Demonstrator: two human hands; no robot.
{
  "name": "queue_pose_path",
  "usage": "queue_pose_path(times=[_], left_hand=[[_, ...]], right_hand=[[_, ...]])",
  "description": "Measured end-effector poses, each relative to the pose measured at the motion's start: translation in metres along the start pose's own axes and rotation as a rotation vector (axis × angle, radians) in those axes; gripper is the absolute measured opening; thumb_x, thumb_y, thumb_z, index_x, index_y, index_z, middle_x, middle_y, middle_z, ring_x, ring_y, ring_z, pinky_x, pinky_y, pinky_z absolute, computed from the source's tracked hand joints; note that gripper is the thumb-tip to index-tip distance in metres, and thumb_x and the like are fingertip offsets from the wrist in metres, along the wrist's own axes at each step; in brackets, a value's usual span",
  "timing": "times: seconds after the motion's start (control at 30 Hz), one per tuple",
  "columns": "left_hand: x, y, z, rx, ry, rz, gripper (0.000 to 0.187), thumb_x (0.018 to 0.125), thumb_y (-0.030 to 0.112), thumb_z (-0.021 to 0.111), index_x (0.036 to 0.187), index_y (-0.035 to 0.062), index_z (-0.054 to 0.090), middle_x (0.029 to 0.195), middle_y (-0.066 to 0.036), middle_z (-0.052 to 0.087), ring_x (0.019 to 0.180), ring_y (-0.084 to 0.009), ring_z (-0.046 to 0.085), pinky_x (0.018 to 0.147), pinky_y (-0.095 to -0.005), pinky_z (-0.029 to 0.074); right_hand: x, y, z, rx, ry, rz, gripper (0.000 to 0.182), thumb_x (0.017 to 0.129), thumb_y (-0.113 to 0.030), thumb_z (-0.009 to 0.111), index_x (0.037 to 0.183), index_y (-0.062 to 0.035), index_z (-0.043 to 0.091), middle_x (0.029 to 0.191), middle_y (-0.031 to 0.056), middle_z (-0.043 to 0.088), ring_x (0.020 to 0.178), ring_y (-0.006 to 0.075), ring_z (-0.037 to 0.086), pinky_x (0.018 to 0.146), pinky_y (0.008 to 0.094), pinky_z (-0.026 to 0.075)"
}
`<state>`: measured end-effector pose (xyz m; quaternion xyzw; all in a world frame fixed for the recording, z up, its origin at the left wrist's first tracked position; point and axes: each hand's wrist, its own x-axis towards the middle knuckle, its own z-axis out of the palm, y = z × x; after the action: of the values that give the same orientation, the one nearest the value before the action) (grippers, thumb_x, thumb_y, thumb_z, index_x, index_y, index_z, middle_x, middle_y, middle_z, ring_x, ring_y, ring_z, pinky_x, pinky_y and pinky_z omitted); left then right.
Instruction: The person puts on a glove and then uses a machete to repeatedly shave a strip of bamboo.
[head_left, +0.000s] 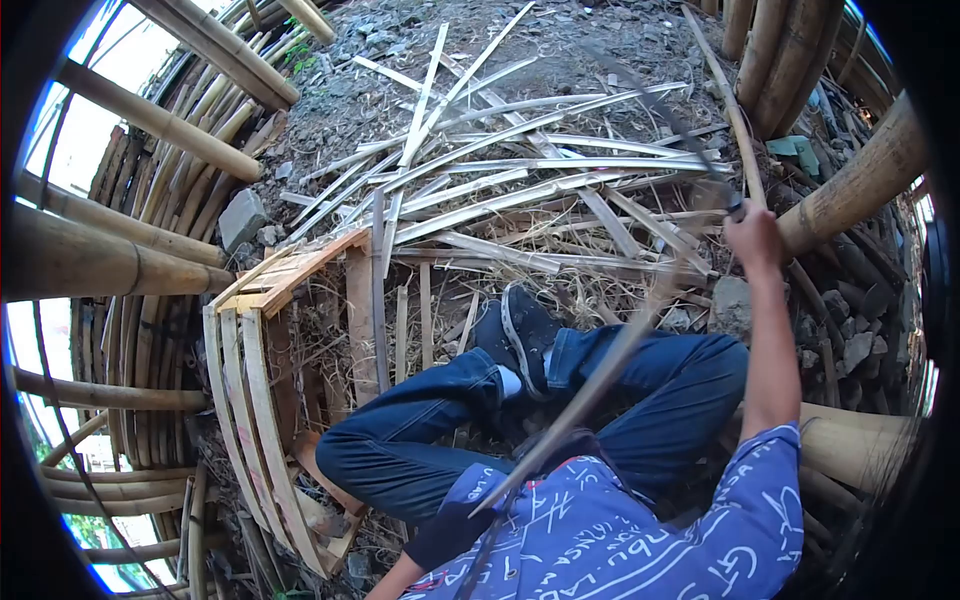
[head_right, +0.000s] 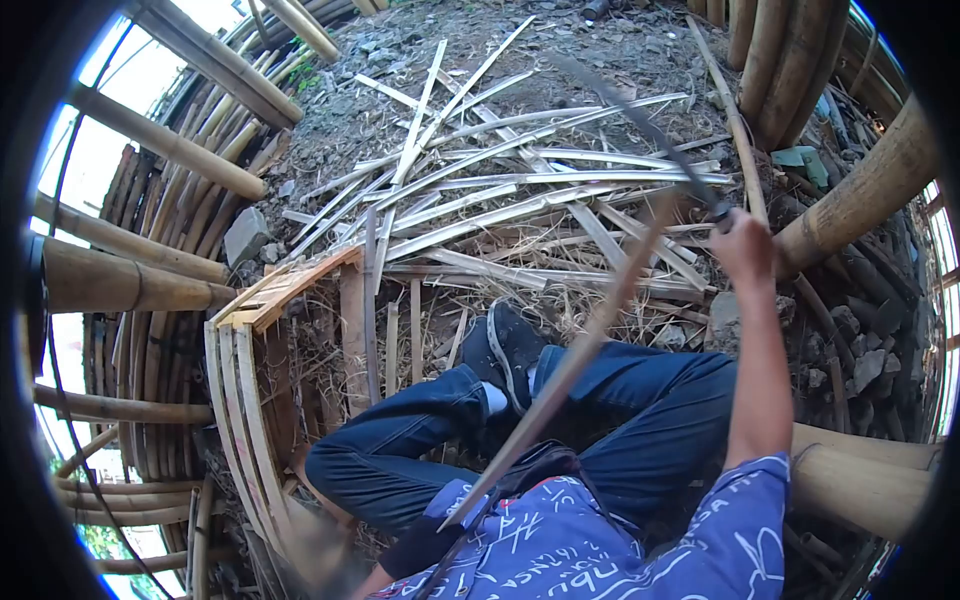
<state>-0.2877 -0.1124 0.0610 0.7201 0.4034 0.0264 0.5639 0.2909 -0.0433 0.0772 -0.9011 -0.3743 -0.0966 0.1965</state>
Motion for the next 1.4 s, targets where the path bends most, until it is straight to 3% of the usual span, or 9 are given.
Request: queue_pose_path(times=[0.13, 0.33, 0.37, 0.47, 0.8, 0.9, 1.17, 1.33, 1.4], left_hand=[[0.017, 0.018, -0.015, -0.129, -0.069, -0.497, 0.028, 0.093, 0.025, 0.05, 0.083, 0.0008, 0.058, 0.061, -0.009, 0.051, 0.06, -0.0156, 0.049, 0.055, -0.0375, 0.04], [0.052, 0.02, -0.027, -0.43, -0.061, -0.467, 0.03, 0.092, 0.027, 0.054, 0.078, 0.0007, 0.059, 0.06, 0.001, 0.046, 0.059, -0.0067, 0.042, 0.053, -0.0295, 0.036], [0.055, 0.023, -0.031, -0.394, -0.092, -0.516, 0.03, 0.092, 0.026, 0.054, 0.078, 0.001, 0.059, 0.06, 0.002, 0.046, 0.059, -0.0061, 0.041, 0.053, -0.0287, 0.036], [0.065, 0.028, -0.04, -0.46, -0.195, -0.428, 0.031, 0.093, 0.026, 0.051, 0.075, 0.002, 0.059, 0.061, -0.001, 0.052, 0.057, -0.0098, 0.049, 0.054, -0.0276, 0.04], [0.085, 0.049, -0.034, -0.748, -0.356, -0.219, 0.028, 0.091, 0.023, 0.051, 0.093, -0.0019, 0.064, 0.078, -0.007, 0.063, 0.064, -0.0123, 0.055, 0.062, -0.0263, 0.044], [0.089, 0.072, -0.037, -0.545, -0.277, -0.462, 0.03, 0.093, 0.027, 0.048, 0.089, 0.001, 0.063, 0.069, -0.002, 0.057, 0.058, -0.0093, 0.049, 0.053, -0.0234, 0.038], [0.102, 0.054, -0.026, -0.555, -0.246, -0.203, 0.024, 0.094, 0.024, 0.048, 0.081, 0.0053, 0.052, 0.055, 0.001, 0.043, 0.043, -0.0121, 0.04, 0.042, -0.0269, 0.031], [0.111, 0.069, -0.021, -0.196, -0.231, -0.041, 0.011, 0.092, 0.013, 0.048, 0.093, 0.0018, 0.049, 0.054, -0.007, 0.048, 0.044, -0.0191, 0.05, 0.042, -0.0334, 0.037], [0.113, 0.074, -0.013, -0.017, -0.078, 0.189, 0.04, 0.099, 0.036, 0.038, 0.075, 0.0073, 0.051, 0.053, 0.001, 0.042, 0.042, -0.009, 0.038, 0.041, -0.0254, 0.029]], right_hand=[[-0.002, 0.028, 0.002, -0.044, -0.014, 0.09, 0.024, 0.073, -0.021, 0.059, 0.074, 0.0029, 0.061, 0.07, 0.0244, 0.062, 0.073, 0.0441, 0.061, 0.065, 0.0503, 0.05], [-0.104, -0.009, 0.041, 0.458, -0.191, 0.146, 0.016, 0.067, -0.012, 0.065, 0.065, 0.0, 0.056, 0.055, 0.0082, 0.057, 0.051, 0.0155, 0.055, 0.05, 0.0342, 0.043], [-0.124, -0.01, 0.063, 0.541, -0.21, 0.18, 0.018, 0.064, -0.014, 0.067, 0.062, -0.0001, 0.055, 0.055, 0.0128, 0.057, 0.051, 0.0235, 0.057, 0.052, 0.0352, 0.044], [-0.177, -0.058, 0.065, 0.74, -0.384, 0.267, 0.02, 0.064, -0.014, 0.068, 0.062, 0.0003, 0.055, 0.055, 0.0029, 0.051, 0.053, 0.0102, 0.045, 0.05, 0.0301, 0.039], [-0.268, -0.132, 0.069, 1.246, -0.923, 0.639, 0.019, 0.077, -0.004, 0.067, 0.069, -0.0063, 0.05, 0.053, 0.0011, 0.05, 0.039, 0.0099, 0.047, 0.036, 0.0256, 0.039], [-0.264, -0.127, 0.063, 1.241, -0.866, 0.649, 0.018, 0.077, -0.004, 0.066, 0.07, -0.0066, 0.05, 0.053, 0.0009, 0.05, 0.039, 0.0097, 0.048, 0.035, 0.0256, 0.039], [-0.238, -0.126, 0.018, 1.452, -0.59, 0.815, 0.021, 0.079, -0.004, 0.065, 0.072, -0.0089, 0.046, 0.051, 0.0011, 0.046, 0.036, 0.0101, 0.045, 0.034, 0.0265, 0.038], [-0.224, -0.11, 0.0, 1.314, -0.379, 0.467, 0.022, 0.078, -0.003, 0.065, 0.067, -0.008, 0.046, 0.052, 0.0004, 0.048, 0.04, 0.0112, 0.049, 0.038, 0.0273, 0.04], [-0.21, -0.112, -0.021, 0.983, -0.271, 0.125, 0.018, 0.072, -0.004, 0.068, 0.069, -0.0051, 0.051, 0.054, 0.0029, 0.052, 0.049, 0.0181, 0.057, 0.047, 0.0304, 0.042]])
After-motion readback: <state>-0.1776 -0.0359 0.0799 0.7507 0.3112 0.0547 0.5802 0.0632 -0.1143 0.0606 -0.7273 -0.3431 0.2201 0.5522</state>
